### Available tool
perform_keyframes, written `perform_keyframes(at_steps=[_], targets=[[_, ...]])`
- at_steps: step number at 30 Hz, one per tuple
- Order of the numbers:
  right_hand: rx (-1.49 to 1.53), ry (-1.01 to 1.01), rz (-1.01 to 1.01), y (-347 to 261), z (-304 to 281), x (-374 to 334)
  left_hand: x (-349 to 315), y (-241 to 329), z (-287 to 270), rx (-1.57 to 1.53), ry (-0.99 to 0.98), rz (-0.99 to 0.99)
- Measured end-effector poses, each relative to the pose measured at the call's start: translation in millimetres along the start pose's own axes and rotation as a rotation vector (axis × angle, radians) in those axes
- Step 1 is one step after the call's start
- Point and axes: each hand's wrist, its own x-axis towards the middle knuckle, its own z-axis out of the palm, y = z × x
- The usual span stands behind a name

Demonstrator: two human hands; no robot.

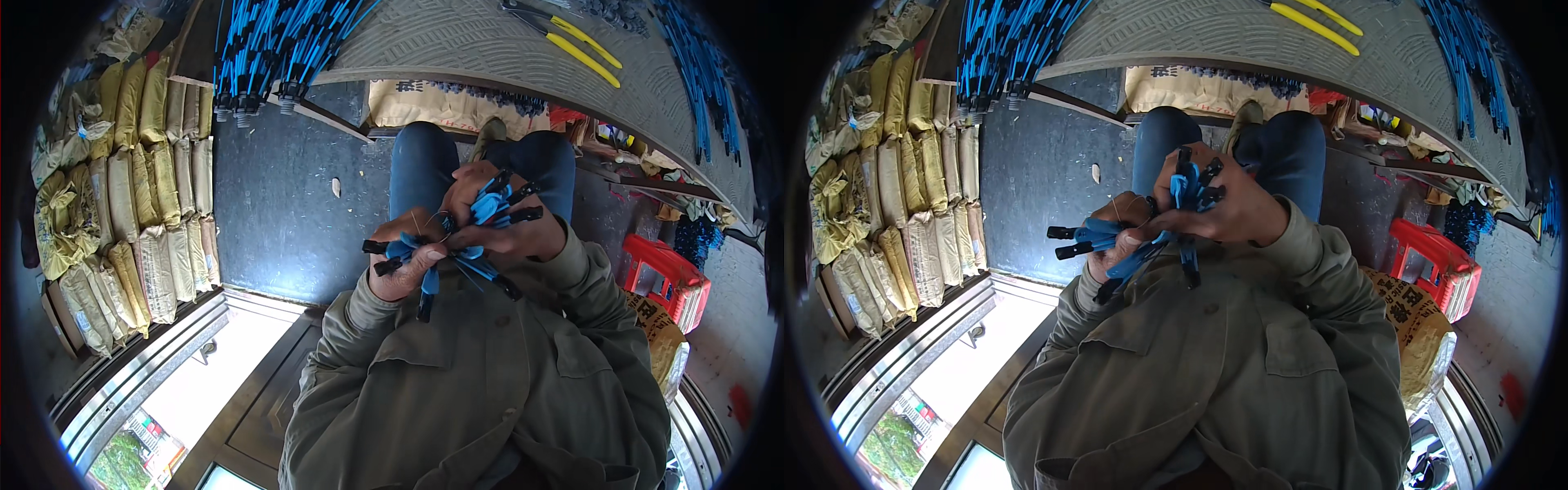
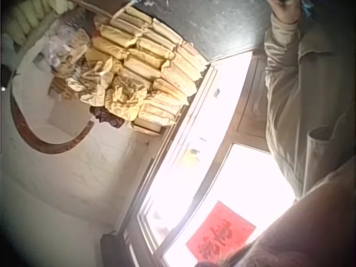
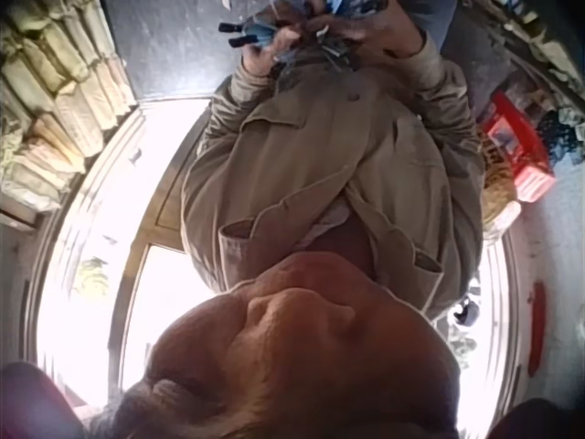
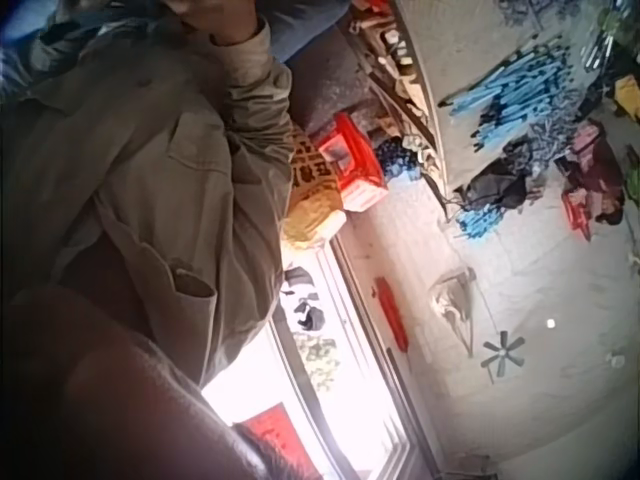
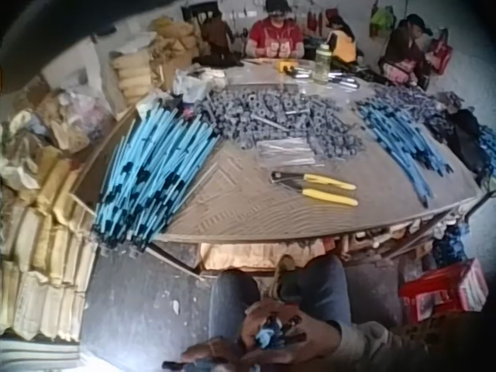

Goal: Assemble the ribs of an umbrella into the central hub and secure them using wire and pliers.

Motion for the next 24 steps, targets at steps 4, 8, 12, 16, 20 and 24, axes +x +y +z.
perform_keyframes(at_steps=[4,8,12,16,20,24], targets=[[0.040,-0.148,0.232,-21,-17,8,6,11,9,-0.015,0.004,-0.055],[0.209,-0.046,0.275,-19,-11,8,8,8,20,-0.009,0.060,-0.076],[0.144,-0.017,0.278,-16,-3,10,-9,-5,20,-0.059,0.112,-0.088],[0.013,0.149,0.243,-19,8,7,-16,-15,13,-0.150,0.193,-0.207],[-0.018,0.316,0.260,-20,15,4,-5,-8,13,-0.166,0.173,-0.246],[-0.095,0.404,0.168,-20,13,1,6,4,16,-0.064,0.175,-0.184]])
